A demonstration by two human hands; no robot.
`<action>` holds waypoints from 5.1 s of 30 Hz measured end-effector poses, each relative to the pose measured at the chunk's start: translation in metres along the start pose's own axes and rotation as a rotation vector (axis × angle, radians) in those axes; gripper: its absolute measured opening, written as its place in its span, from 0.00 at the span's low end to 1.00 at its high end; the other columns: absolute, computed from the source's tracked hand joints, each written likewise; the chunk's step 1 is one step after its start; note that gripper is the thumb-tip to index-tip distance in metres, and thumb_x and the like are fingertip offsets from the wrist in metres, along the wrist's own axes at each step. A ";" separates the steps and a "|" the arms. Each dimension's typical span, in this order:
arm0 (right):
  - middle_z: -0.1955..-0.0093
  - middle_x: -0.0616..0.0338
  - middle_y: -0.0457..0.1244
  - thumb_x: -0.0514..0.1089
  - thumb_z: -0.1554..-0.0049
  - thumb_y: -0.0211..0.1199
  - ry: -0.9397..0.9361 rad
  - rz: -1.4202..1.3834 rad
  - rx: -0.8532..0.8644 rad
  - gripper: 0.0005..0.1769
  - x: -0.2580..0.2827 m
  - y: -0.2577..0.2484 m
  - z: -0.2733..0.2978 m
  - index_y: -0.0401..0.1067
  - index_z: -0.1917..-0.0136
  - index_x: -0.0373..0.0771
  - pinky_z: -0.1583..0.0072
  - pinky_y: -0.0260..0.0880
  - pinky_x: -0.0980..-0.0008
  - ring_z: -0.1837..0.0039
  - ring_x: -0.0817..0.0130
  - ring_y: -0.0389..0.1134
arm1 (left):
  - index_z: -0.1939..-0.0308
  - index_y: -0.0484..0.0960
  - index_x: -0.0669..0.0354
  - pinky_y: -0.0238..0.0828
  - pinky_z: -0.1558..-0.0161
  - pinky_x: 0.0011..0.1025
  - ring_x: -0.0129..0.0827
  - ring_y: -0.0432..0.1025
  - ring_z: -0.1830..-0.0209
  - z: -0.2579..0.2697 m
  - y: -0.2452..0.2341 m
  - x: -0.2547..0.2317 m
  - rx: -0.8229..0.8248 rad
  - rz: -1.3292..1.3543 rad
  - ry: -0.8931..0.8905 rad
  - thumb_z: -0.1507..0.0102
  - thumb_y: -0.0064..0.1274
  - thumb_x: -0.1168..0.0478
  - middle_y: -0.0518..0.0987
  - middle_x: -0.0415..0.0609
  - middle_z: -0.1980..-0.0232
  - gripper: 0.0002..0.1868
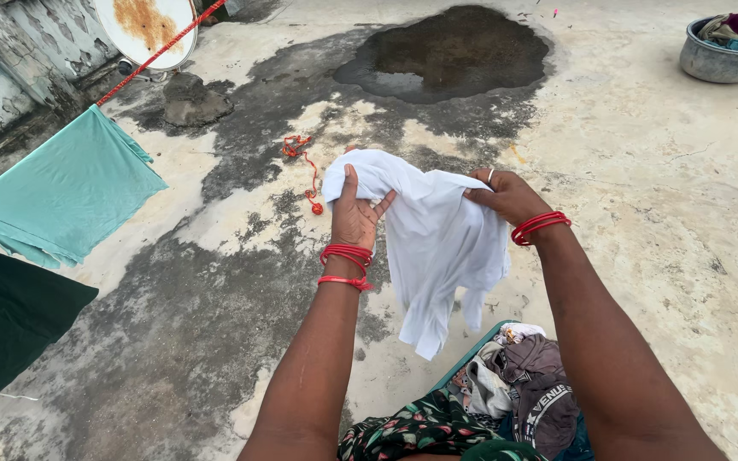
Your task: The person takes wet clothes from a laundry basket and hangs them on a clothesline on a rooftop.
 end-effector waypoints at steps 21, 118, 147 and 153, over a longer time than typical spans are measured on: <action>0.39 0.54 0.72 0.37 0.40 0.61 -0.168 0.098 0.162 0.23 0.026 0.040 0.001 0.75 0.31 0.37 0.34 0.68 0.68 0.38 0.66 0.71 | 0.43 0.80 0.62 0.69 0.57 0.37 0.30 0.71 0.55 -0.009 -0.039 0.051 -0.153 -0.585 -0.156 0.35 0.59 0.54 0.79 0.45 0.51 0.21; 0.46 0.62 0.69 0.39 0.36 0.56 -0.214 -0.372 0.152 0.18 0.202 0.587 -0.826 0.68 0.32 0.42 0.54 0.74 0.73 0.52 0.77 0.69 | 0.44 0.78 0.68 0.41 0.25 0.62 0.63 0.53 0.27 -0.421 -0.476 -0.527 -0.460 -2.066 0.705 0.47 0.61 0.63 0.65 0.68 0.34 0.27; 0.41 0.61 0.66 0.39 0.27 0.55 -0.797 -0.243 -0.122 0.12 0.299 0.700 -1.096 0.66 0.31 0.35 0.40 0.66 0.76 0.43 0.80 0.64 | 0.41 0.78 0.67 0.40 0.25 0.65 0.63 0.60 0.28 -0.699 -0.655 -0.647 -0.621 -2.393 0.710 0.39 0.56 0.60 0.73 0.64 0.38 0.23; 0.58 0.68 0.64 0.38 0.36 0.59 -0.411 -0.145 0.280 0.14 0.267 0.751 -1.195 0.73 0.37 0.39 0.54 0.67 0.78 0.57 0.82 0.63 | 0.24 0.61 0.52 0.46 0.29 0.59 0.45 0.67 0.31 -0.762 -0.839 -0.602 -0.822 -1.845 -0.644 0.33 0.40 0.34 0.73 0.55 0.32 0.40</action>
Point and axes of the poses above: each hand's wrist, its own z-axis away from the middle knuckle, its own y-axis out of the palm, x = y × z, the point moved 10 cm from there along -z, towards the middle knuckle
